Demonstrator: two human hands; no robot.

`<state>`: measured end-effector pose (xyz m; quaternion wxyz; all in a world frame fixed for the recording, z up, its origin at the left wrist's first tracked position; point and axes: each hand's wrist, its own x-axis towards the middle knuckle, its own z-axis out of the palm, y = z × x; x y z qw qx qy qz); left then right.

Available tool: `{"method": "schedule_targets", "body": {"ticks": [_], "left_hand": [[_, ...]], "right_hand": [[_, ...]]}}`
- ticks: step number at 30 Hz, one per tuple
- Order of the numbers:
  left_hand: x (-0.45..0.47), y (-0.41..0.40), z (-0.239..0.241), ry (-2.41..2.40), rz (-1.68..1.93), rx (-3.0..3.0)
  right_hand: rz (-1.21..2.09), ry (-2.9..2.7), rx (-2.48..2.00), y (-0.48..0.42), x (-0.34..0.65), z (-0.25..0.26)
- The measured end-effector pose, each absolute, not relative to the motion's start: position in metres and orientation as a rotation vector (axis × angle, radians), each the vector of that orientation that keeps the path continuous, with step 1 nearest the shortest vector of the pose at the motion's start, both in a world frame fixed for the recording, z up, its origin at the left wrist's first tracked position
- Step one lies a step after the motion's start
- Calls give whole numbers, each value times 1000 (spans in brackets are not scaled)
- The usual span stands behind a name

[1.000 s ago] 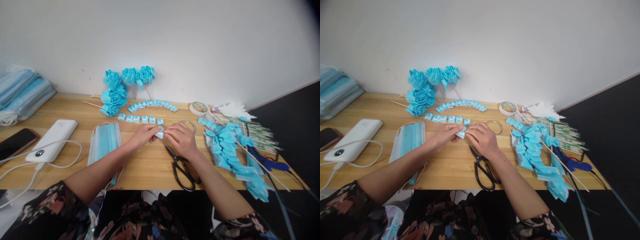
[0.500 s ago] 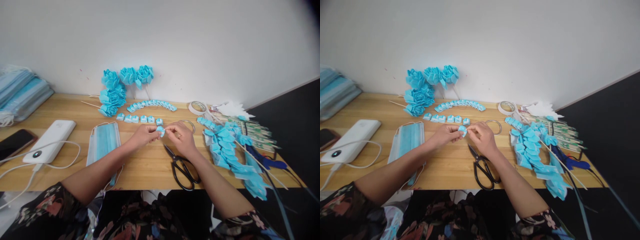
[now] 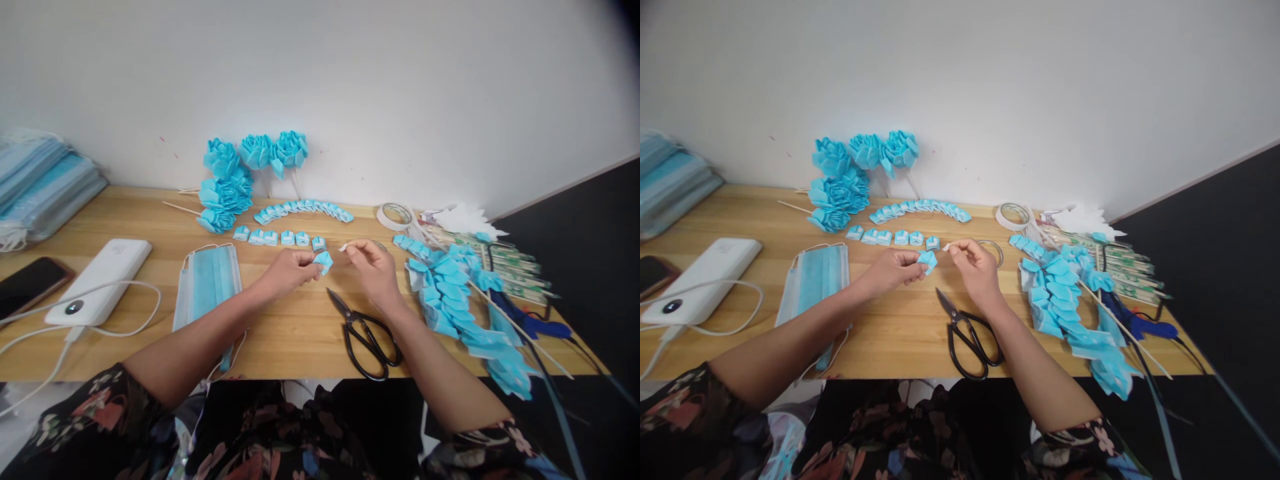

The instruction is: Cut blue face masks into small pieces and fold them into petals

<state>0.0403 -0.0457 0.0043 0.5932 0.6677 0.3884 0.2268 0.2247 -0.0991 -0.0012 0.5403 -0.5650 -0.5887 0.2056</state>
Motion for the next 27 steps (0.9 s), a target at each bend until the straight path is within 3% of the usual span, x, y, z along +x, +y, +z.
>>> {"method": "schedule_targets", "body": {"ticks": [8,27], "left_hand": [[43,-47,12,837,535,1458],[43,-47,11,792,540,1386]], "right_hand": [[-33,-1752,-1183,-104,221,4],[-139,-1879,-1164,-103,223,3]]}}
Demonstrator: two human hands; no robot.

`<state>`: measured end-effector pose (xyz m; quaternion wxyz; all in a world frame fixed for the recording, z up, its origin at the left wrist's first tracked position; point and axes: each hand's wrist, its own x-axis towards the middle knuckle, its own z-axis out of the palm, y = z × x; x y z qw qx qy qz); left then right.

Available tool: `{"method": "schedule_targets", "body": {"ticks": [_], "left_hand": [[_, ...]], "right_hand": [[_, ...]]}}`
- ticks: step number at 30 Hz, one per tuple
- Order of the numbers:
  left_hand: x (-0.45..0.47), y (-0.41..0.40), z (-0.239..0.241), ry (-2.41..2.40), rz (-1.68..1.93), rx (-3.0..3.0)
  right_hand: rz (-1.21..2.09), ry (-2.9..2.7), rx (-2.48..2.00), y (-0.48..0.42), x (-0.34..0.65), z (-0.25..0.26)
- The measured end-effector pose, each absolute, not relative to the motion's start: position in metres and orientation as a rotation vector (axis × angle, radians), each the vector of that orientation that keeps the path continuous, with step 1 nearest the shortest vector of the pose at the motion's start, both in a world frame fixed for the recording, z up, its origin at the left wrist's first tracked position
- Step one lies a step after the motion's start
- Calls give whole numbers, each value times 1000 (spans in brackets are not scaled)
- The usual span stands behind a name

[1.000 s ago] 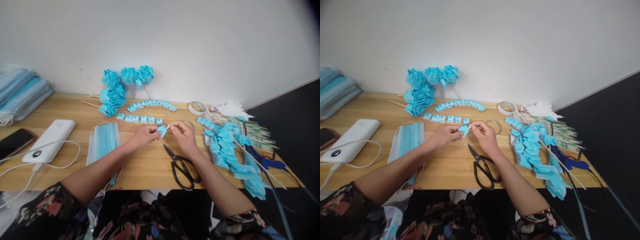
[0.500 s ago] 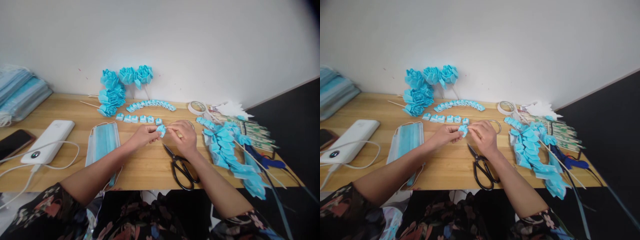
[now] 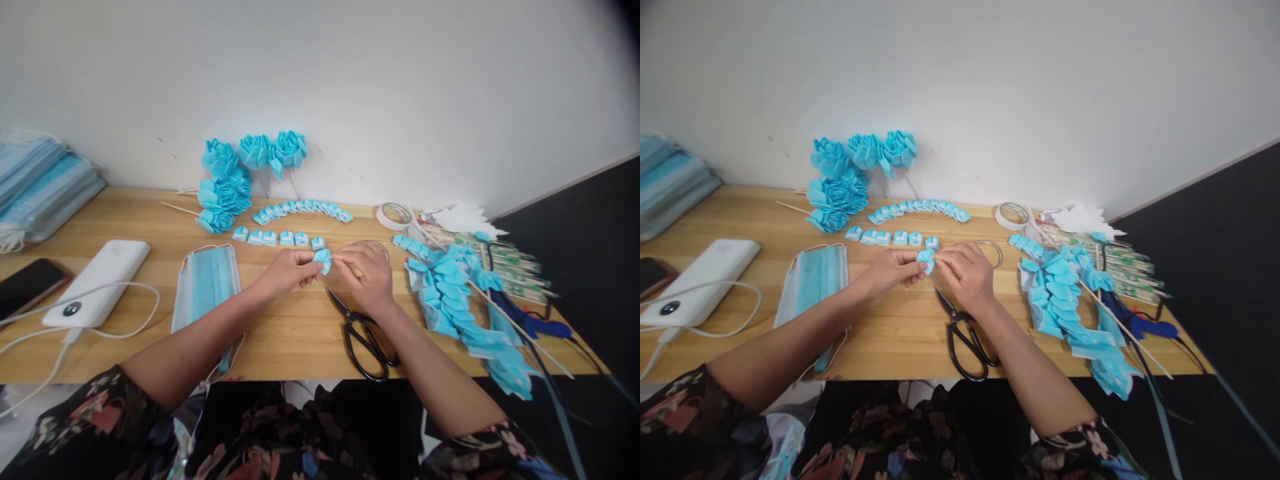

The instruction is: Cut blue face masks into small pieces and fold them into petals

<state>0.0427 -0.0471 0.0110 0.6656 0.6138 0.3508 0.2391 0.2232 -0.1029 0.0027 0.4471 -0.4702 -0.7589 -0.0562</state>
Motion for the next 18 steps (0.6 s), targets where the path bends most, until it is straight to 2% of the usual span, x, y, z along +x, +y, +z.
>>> {"method": "schedule_targets", "body": {"ticks": [18], "left_hand": [[43,-46,8,779,525,1390]], "right_hand": [[-176,-1822,-1125,-103,222,5]]}}
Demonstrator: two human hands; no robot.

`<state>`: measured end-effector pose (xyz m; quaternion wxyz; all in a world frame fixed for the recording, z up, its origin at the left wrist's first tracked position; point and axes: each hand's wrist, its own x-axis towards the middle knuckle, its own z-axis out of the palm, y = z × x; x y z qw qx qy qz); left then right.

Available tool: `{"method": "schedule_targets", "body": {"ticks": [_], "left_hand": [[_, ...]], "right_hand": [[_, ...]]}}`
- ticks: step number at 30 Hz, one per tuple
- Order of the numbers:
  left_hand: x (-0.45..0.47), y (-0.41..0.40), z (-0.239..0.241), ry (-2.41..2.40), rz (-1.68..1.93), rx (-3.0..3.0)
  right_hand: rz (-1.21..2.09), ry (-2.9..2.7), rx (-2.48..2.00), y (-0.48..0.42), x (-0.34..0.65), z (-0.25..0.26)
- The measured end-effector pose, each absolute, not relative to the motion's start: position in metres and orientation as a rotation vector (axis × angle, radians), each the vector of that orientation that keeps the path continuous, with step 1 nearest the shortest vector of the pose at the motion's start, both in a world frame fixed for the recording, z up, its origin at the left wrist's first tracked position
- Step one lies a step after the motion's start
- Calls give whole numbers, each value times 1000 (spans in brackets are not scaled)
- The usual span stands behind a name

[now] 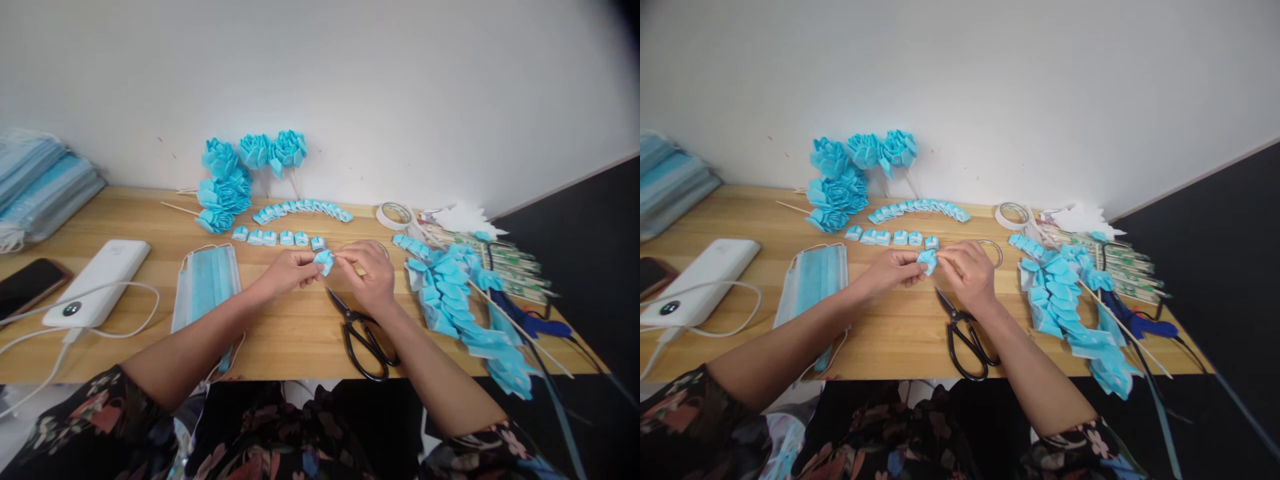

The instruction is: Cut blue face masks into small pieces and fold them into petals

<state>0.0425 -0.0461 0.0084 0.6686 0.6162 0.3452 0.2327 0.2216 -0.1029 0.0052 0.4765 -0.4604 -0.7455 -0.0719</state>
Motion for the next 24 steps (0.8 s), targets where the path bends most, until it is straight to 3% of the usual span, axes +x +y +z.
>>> {"method": "schedule_targets", "body": {"ticks": [24], "left_hand": [[41,-46,-1,764,669,1250]], "right_hand": [[-94,-1943,-1103,-102,223,3]]}}
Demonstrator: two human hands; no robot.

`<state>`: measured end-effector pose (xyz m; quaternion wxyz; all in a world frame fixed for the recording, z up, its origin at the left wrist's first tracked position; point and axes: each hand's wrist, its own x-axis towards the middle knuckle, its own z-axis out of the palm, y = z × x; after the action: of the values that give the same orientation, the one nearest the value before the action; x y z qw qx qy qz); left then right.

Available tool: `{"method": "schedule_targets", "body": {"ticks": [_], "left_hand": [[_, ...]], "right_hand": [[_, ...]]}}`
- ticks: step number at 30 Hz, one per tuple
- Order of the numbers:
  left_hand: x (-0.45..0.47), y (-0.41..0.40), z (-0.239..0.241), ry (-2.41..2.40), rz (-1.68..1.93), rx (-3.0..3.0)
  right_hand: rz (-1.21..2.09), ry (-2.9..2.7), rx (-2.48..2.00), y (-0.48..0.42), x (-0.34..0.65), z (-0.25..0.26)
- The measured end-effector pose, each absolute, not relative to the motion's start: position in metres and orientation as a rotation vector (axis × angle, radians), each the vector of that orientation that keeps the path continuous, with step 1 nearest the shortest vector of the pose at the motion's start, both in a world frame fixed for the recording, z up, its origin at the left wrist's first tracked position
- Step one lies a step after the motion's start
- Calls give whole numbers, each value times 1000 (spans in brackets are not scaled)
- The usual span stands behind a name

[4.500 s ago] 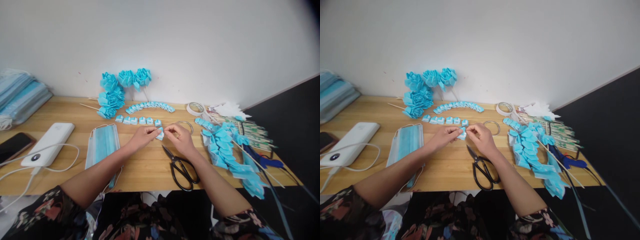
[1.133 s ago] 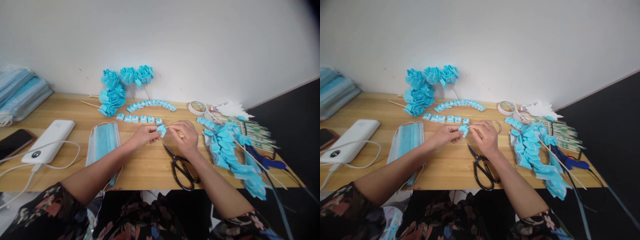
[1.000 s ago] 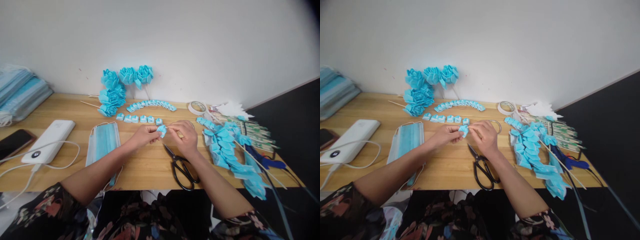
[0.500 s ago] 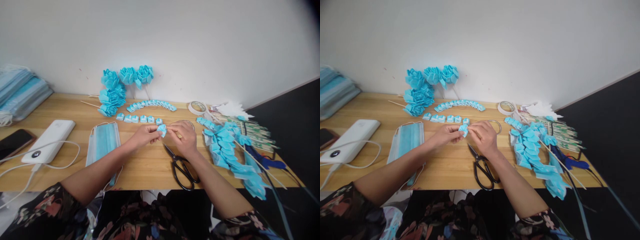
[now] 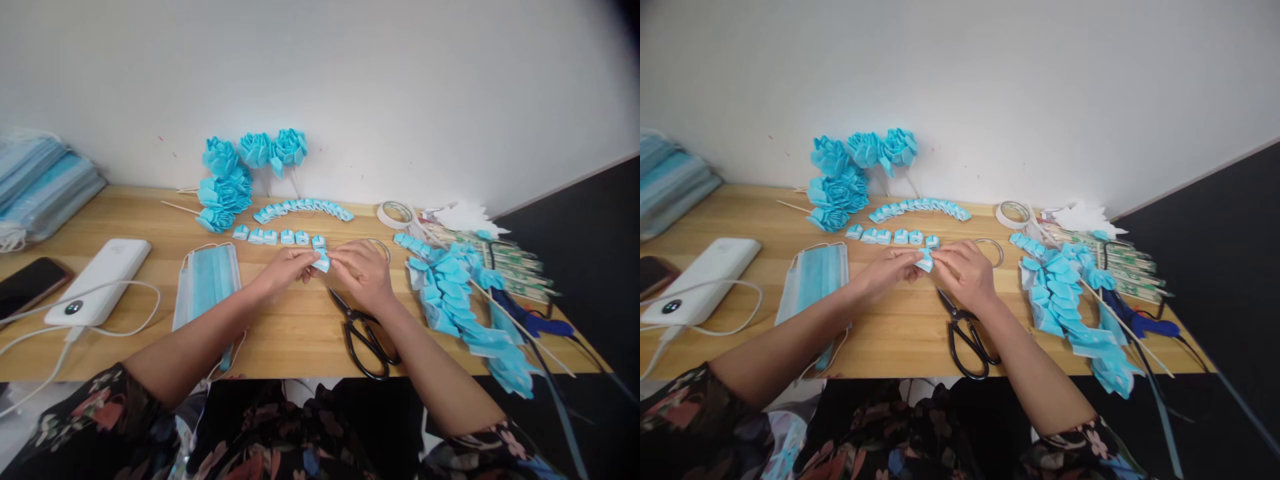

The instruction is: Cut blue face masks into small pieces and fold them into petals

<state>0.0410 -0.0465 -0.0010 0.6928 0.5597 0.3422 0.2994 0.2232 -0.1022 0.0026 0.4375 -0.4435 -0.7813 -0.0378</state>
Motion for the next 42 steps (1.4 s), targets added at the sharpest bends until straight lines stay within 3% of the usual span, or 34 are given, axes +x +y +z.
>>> {"method": "schedule_targets", "body": {"ticks": [5,14,42], "left_hand": [[41,-44,-1,765,695,1214],[39,-45,4,820,635,1512],[43,-51,11,856,562,1708]], "right_hand": [[62,-1926,-1118,-105,224,5],[790,-1475,-1297,-103,225,2],[805,-1535,-1262,-102,220,0]]}}
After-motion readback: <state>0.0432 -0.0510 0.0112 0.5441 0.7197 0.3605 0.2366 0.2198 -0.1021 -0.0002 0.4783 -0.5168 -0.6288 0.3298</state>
